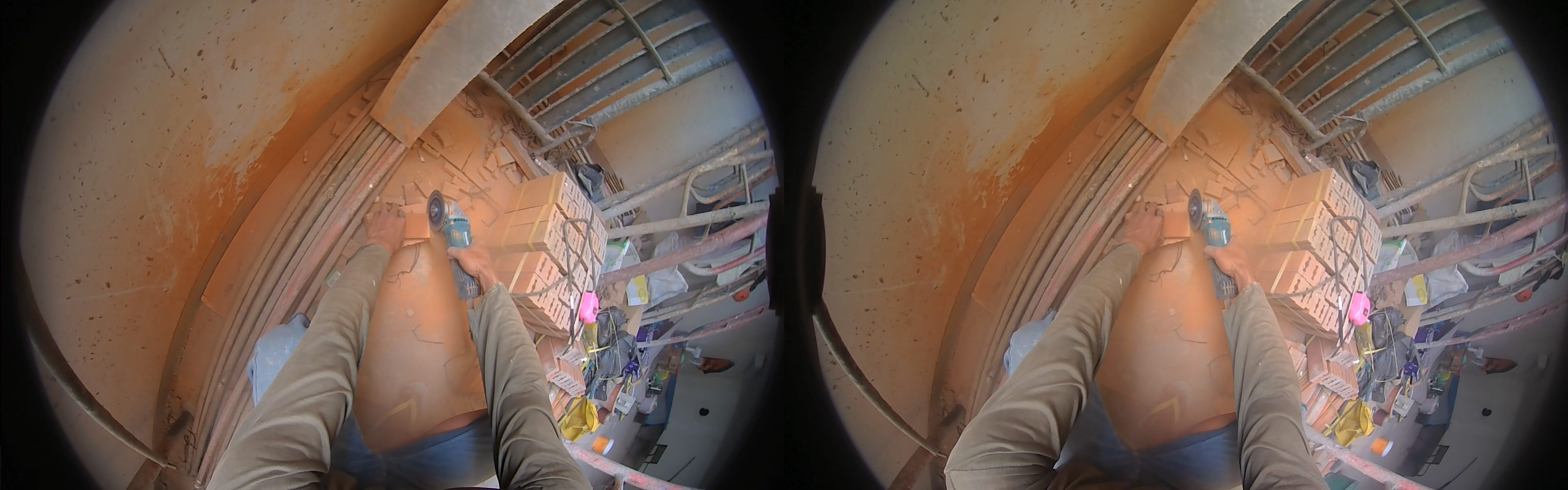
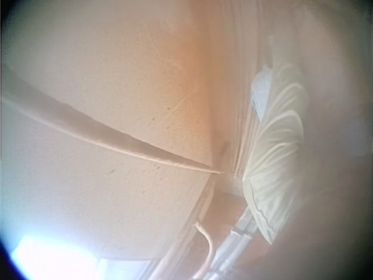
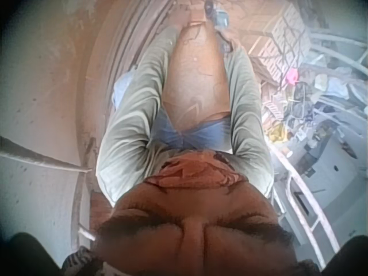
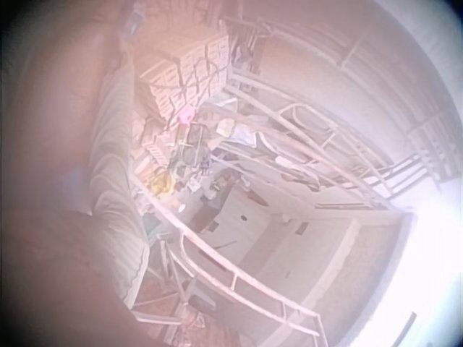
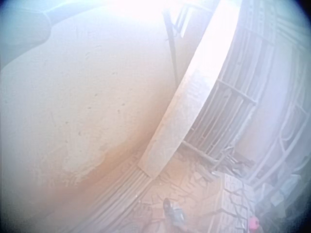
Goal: The person measures a curved brick wall with a tape measure, then sits on the floor to measure and mark a brick. They use an angle grinder to cut the brick along the marked line, creating dust. Finally, they place the cut brick pieces on a nearby workbench.
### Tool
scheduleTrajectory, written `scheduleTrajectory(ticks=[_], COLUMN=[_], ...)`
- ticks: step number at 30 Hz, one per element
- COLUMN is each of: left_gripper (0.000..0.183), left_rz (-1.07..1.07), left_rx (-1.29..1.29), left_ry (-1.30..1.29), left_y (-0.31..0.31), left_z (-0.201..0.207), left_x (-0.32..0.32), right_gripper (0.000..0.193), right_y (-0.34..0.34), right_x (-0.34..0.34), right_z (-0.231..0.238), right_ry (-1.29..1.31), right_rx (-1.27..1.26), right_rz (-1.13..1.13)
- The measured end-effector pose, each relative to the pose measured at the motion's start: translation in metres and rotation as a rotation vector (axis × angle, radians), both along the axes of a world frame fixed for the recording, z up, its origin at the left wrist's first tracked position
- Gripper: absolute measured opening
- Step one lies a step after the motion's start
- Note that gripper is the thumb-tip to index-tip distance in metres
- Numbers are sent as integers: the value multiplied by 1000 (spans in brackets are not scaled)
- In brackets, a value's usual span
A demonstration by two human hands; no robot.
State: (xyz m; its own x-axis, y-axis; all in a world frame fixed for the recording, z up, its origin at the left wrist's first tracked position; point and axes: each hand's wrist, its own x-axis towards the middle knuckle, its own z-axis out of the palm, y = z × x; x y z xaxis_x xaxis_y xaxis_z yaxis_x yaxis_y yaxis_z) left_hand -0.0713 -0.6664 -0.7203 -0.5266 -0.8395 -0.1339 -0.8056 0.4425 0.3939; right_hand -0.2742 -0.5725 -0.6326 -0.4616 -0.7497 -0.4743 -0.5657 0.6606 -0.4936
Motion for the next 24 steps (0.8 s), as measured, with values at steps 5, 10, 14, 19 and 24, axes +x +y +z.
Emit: scheduleTrajectory(ticks=[5,10,14,19,24], left_gripper=[48,50,52,51,37], left_rz=[-21,-30,-8,-10,-5], left_rx=[76,121,67,50,17], left_ry=[-14,-32,-37,-22,21], left_y=[0,0,0,-1,0], left_z=[15,23,15,9,5], left_x=[1,3,-2,2,0], right_gripper=[36,35,35,42,46], right_y=[10,24,33,44,56], right_x=[-1,0,2,20,20], right_z=[-5,0,4,31,31], right_ry=[-32,-103,-62,-114,-88], right_rx=[-30,-42,-14,1,39], right_rz=[-16,-13,-10,-3,-48])
